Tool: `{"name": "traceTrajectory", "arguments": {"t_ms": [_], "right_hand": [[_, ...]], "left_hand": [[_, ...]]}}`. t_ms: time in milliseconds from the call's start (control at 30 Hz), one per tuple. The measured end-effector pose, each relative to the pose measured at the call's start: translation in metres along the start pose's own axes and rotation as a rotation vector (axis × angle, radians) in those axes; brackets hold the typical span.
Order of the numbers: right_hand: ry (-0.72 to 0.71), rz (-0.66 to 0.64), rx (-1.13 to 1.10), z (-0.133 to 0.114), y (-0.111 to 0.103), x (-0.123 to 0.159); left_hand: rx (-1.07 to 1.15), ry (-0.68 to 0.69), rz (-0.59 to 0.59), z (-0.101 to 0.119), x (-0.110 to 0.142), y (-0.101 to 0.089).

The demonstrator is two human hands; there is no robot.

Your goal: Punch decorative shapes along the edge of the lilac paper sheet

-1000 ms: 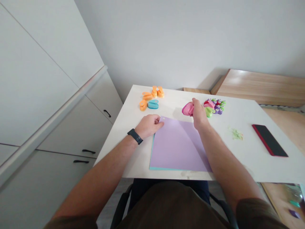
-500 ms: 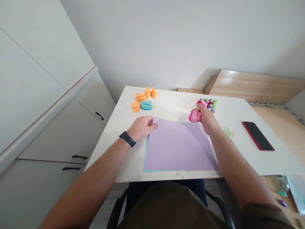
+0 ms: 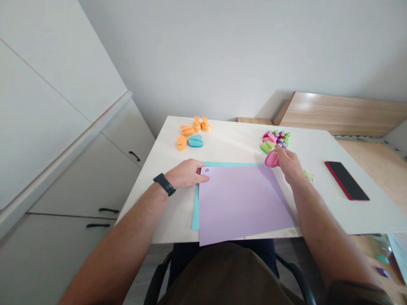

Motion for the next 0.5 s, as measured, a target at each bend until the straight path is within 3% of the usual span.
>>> {"name": "traceTrajectory", "arguments": {"t_ms": [100, 233, 500], "right_hand": [[-0.007, 0.099, 0.14, 0.0, -0.009, -0.002], [0.007, 0.155, 0.168, 0.002, -0.015, -0.003], [0.007, 0.204, -0.003, 0.013, -0.015, -0.005]], "left_hand": [[-0.03, -0.005, -0.008, -0.002, -0.001, 0.001], [-0.05, -0.004, -0.04, -0.005, -0.002, 0.004], [-0.105, 0.018, -0.029, -0.006, -0.003, 0.0]]}}
Point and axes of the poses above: each hand's wrist, its own x-axis away from the middle knuckle, its own y-axis out of the palm, z = x × y, the point moved 9 cm from there along -x, towards the middle knuckle, and after that the axes turned 3 degrees about -z, right-handed, at the moved point
